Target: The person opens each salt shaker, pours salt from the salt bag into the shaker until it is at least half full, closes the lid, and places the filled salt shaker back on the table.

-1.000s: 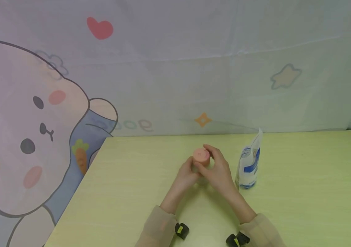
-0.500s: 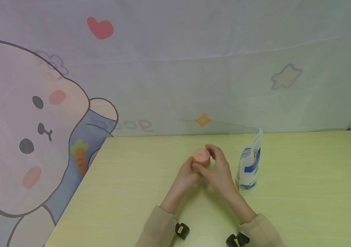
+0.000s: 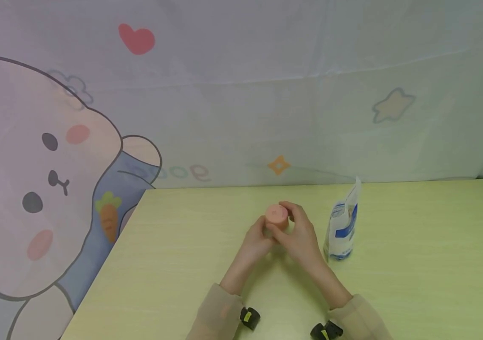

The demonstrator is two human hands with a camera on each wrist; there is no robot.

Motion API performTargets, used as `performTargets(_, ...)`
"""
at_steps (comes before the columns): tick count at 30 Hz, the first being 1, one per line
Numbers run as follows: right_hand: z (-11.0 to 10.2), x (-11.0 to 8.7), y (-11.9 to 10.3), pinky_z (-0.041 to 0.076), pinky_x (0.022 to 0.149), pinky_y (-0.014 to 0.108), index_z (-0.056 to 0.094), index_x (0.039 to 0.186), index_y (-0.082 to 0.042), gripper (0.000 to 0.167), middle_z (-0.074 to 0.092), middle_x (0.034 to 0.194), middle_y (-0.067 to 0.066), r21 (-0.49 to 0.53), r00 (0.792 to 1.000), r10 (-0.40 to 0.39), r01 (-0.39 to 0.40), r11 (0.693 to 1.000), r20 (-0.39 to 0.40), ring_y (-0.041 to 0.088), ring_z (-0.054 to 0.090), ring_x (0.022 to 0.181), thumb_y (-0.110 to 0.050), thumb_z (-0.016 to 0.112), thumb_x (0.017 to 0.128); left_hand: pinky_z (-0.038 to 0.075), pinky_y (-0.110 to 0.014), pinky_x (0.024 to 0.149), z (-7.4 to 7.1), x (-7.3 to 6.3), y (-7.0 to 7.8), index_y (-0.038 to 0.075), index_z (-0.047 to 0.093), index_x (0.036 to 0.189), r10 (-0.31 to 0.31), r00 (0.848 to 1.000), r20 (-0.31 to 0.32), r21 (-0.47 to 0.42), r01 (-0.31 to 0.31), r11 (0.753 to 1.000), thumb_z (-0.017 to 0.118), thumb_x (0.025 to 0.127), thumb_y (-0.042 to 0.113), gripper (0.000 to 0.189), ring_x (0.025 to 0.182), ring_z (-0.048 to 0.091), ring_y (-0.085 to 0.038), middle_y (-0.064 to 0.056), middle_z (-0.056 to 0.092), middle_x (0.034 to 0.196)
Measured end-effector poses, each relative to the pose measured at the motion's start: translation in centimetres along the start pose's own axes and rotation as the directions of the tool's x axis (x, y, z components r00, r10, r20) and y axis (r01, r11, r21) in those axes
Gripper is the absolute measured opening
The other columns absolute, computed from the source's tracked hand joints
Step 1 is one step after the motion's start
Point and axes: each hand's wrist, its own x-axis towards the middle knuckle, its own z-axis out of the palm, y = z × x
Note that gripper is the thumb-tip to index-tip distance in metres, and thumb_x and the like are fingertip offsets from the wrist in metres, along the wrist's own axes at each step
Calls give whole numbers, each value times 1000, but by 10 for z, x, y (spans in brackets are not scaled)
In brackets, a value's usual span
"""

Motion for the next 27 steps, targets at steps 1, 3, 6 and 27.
performTargets(1,0,0,0,40,109,49,47,134,-4,60,53,136,15,-4,1000,-7,7,1000,-4,32,49,127,-21,75,84,38,-61,105,0,0,0,-1,52,125,5,1000,-1,2,-5,1000,66,81,8,46,128,48,-37,-22,55,133)
performTargets(3,1,0,1,40,108,49,48,134,-4,60,53,135,15,-10,1000,-20,20,1000,-9,31,50,126,-22,74,84,38,-60,106,0,0,0,-2,52,124,11,1000,-2,3,-11,1000,66,81,8,46,127,48,-36,-22,56,133)
performTargets(6,1,0,1,41,108,50,48,135,-4,60,53,135,15,-20,1000,-29,29,999,-11,32,50,127,-22,74,84,38,-59,106,-1,0,0,-2,52,125,19,1000,0,5,-19,1000,66,81,8,47,128,48,-36,-22,56,133)
performTargets(27,1,-1,-2,40,105,51,49,133,-6,61,54,127,14,-26,999,-9,8,1000,-41,30,50,122,-22,77,81,32,-62,110,-1,0,-2,-2,49,131,7,1000,13,2,-7,1000,64,84,9,51,135,42,-39,-23,51,140)
